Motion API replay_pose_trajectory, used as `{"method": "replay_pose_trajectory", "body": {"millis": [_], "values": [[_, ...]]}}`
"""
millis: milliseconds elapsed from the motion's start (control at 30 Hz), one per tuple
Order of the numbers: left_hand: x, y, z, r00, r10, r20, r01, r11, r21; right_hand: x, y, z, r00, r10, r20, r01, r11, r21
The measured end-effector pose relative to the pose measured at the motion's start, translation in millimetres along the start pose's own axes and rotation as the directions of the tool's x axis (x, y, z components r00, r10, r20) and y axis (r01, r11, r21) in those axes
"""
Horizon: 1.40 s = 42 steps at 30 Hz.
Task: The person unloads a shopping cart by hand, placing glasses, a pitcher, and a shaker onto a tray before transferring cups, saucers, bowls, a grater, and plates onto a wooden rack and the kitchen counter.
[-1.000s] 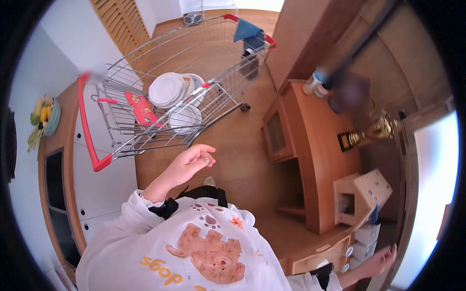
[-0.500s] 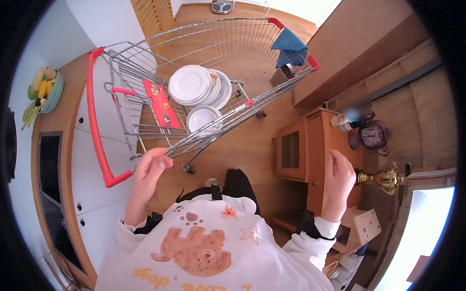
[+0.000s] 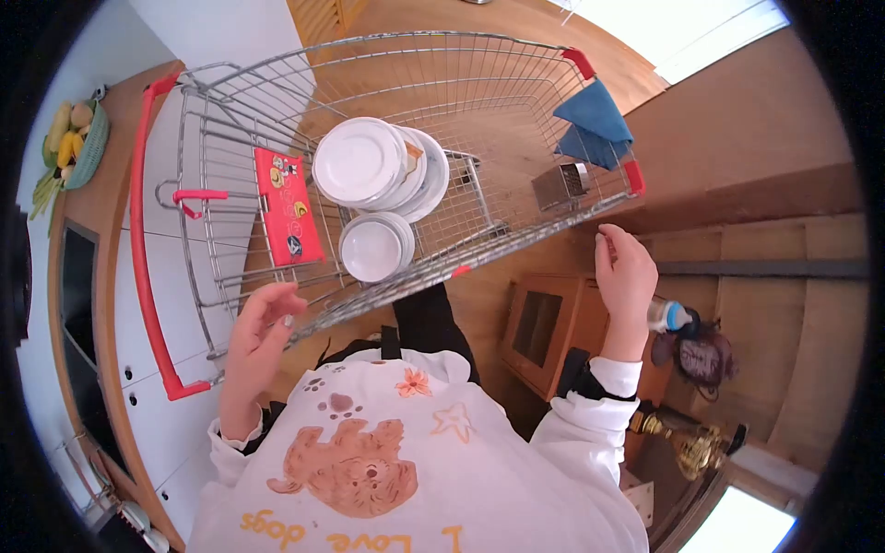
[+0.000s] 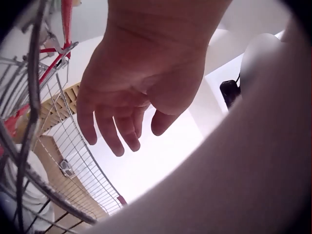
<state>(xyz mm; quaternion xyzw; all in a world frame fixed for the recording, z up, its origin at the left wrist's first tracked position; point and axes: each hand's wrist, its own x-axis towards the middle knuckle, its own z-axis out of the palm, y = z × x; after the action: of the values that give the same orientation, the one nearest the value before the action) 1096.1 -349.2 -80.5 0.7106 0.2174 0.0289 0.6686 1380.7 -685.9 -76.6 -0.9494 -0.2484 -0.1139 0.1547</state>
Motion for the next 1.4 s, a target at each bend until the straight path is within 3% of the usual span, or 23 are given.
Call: {"method": "replay_pose_trajectory", "body": {"millis": [300, 467, 567, 667, 767, 833, 867, 900, 1000, 1033, 1067, 1100, 1133, 1200, 1267, 1333, 1400], "values": [[123, 56, 57, 0.995, -0.095, 0.02, 0.089, 0.976, 0.197, 117, 140, 92, 0.974, -0.022, 0.226, 0.051, 0.991, -0.123], [152, 61, 81, 0.992, -0.123, 0.012, 0.115, 0.955, 0.272, 153, 184, 153, 0.921, -0.083, 0.38, 0.13, 0.987, -0.099], [150, 51, 83, 0.985, -0.172, -0.005, 0.166, 0.947, 0.276, 171, 187, 167, 0.773, -0.014, 0.634, 0.203, 0.953, -0.226], [148, 48, 79, 0.983, -0.183, -0.028, 0.182, 0.928, 0.326, 187, 217, 201, 0.571, -0.027, 0.82, 0.146, 0.987, -0.069], [134, 43, 71, 0.982, -0.159, -0.099, 0.182, 0.932, 0.313, 192, 223, 214, 0.51, -0.085, 0.856, 0.04, 0.996, 0.076], [117, 39, 64, 0.986, -0.124, -0.109, 0.155, 0.917, 0.366, 197, 225, 220, 0.485, -0.107, 0.868, 0.053, 0.994, 0.093], [108, 37, 59, 0.985, -0.097, -0.14, 0.146, 0.905, 0.4, 197, 237, 234, 0.496, 0.06, 0.866, -0.047, 0.998, -0.042], [96, 36, 56, 0.982, -0.08, -0.173, 0.141, 0.915, 0.378, 194, 223, 223, 0.683, -0.165, 0.712, 0.107, 0.986, 0.126], [60, 35, 44, 0.968, -0.063, -0.242, 0.131, 0.952, 0.276, 225, 187, 203, 0.631, -0.24, 0.738, 0.307, 0.95, 0.047], [46, 31, 39, 0.963, -0.02, -0.268, 0.094, 0.959, 0.268, 236, 175, 193, 0.632, -0.35, 0.691, 0.342, 0.927, 0.156], [32, 27, 35, 0.961, 0.021, -0.275, 0.053, 0.965, 0.258, 237, 134, 163, 0.708, -0.353, 0.612, 0.289, 0.935, 0.205], [17, 27, 31, 0.951, 0.045, -0.306, 0.045, 0.958, 0.282, 242, 103, 138, 0.728, -0.312, 0.61, 0.24, 0.95, 0.199], [0, 29, 26, 0.942, 0.074, -0.328, 0.006, 0.971, 0.238, 250, 85, 124, 0.737, -0.352, 0.577, 0.274, 0.936, 0.221], [-36, 30, 17, 0.921, 0.109, -0.375, -0.027, 0.975, 0.219, 233, -14, 51, 0.803, -0.448, 0.393, 0.343, 0.887, 0.311], [-75, 20, 10, 0.887, 0.127, -0.443, -0.067, 0.987, 0.149, 225, -69, 15, 0.759, -0.631, 0.16, 0.556, 0.756, 0.344], [-117, 7, 5, 0.843, 0.139, -0.52, -0.111, 0.99, 0.086, 182, -153, -37, 0.792, -0.611, 0.006, 0.562, 0.731, 0.387], [-159, -8, 0, 0.782, 0.142, -0.606, -0.154, 0.987, 0.033, 157, -204, -59, 0.698, -0.675, -0.242, 0.711, 0.608, 0.353]]}}
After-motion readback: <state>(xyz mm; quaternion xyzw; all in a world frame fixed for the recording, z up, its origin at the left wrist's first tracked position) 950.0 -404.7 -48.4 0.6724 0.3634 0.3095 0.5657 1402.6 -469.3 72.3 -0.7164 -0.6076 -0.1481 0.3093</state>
